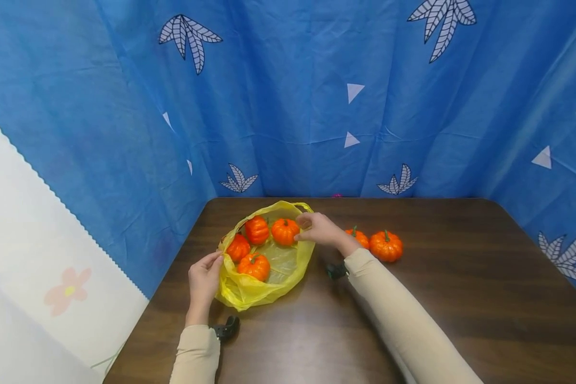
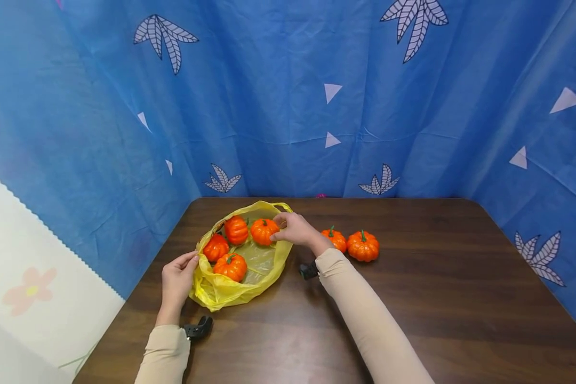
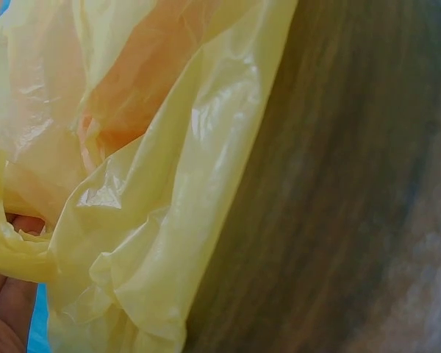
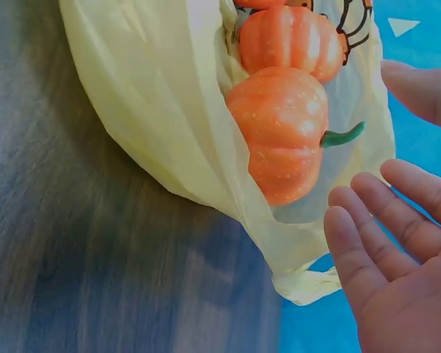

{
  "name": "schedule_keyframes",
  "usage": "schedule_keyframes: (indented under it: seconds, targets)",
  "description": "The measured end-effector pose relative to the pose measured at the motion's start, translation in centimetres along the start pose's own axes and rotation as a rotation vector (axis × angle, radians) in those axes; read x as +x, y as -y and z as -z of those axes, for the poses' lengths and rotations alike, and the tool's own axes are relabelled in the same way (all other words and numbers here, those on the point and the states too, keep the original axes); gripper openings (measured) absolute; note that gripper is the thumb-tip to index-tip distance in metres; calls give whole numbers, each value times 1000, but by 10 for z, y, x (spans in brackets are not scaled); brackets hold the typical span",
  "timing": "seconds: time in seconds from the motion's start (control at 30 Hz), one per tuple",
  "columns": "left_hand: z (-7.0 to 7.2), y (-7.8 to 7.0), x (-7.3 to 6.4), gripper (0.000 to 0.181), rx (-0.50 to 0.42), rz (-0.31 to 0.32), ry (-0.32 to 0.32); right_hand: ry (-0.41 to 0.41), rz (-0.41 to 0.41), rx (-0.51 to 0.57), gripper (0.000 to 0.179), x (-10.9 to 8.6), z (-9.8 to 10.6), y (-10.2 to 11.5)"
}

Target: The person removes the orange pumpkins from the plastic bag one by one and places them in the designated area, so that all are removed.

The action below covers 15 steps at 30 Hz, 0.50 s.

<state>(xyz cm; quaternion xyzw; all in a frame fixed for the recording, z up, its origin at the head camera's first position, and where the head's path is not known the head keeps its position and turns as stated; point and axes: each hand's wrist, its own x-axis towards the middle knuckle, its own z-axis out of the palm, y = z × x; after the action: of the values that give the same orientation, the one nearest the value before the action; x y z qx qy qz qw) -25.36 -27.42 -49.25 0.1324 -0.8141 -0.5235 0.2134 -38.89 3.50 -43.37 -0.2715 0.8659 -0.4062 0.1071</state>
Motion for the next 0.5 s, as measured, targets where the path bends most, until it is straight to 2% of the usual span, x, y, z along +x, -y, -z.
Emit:
schedule_keyframes:
  seconds: [0.27,0.5]
  targets:
    - [1,0,0,24,5,31,10,18,-45,14,65,8,-7,-7]
    - [2,-4,-2,24,13,13,12,36,-85,21,72,12,-12,-13]
